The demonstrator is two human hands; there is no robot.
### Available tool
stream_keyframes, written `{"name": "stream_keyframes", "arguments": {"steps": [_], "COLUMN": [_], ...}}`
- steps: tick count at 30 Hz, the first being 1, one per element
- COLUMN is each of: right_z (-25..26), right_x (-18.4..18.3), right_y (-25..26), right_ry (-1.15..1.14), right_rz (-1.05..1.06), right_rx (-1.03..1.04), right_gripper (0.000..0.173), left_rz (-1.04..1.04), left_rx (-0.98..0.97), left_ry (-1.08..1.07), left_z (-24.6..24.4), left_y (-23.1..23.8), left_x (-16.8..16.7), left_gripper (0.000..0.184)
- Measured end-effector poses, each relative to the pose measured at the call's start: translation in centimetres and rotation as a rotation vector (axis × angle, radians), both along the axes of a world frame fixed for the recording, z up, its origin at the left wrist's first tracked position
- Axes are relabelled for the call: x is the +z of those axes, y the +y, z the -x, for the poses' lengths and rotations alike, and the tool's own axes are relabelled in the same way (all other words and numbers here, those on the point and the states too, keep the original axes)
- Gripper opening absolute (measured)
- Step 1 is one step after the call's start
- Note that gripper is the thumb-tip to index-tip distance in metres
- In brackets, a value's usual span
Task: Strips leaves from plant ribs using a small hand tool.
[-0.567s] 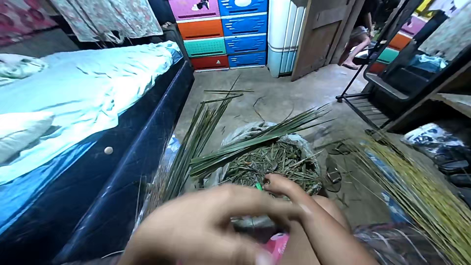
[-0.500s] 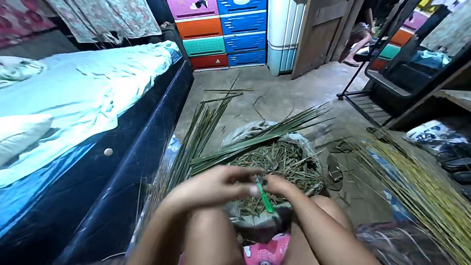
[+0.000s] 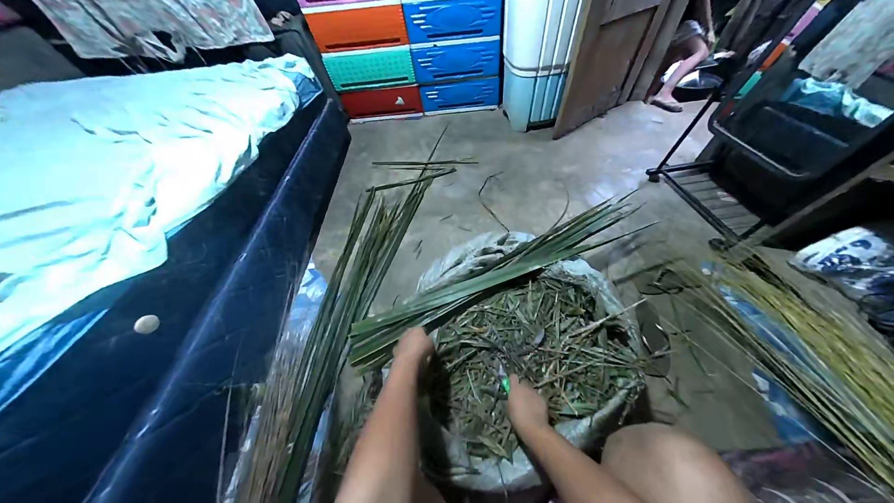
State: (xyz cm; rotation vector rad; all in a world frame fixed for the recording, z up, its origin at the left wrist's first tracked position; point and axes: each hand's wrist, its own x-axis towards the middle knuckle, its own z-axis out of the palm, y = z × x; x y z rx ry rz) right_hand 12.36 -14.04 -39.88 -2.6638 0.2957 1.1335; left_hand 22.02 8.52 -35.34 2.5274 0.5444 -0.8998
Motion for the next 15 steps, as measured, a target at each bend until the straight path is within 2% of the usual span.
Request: {"name": "stream_keyframes", "arguments": {"steps": [6,10,15], "right_z": [-2.8,-3.5,-3.2], "right_x": [2.6,3.4,3.8], "right_y": [0.4,0.8,1.1], "right_ry": [0.071,0.08,0.085], "right_rz": [-0.04,-0.048,-0.036], "right_rx": [0.005,0.02,0.07], "right_gripper": [0.053,0.053,0.051], "left_rz": [-0.108,-0.087,-0.142], "left_rx": [-0.031,-0.084,-0.151], "left_ry": [-0.207,-0.182,-0.197], "left_z": [-5.4,-7.5,-7.6], "left_y": [0.0,-0.3,-0.5], "left_x": [-2.7,-4.9,-5.7], "left_gripper": [0.052,0.059,0.058]}}
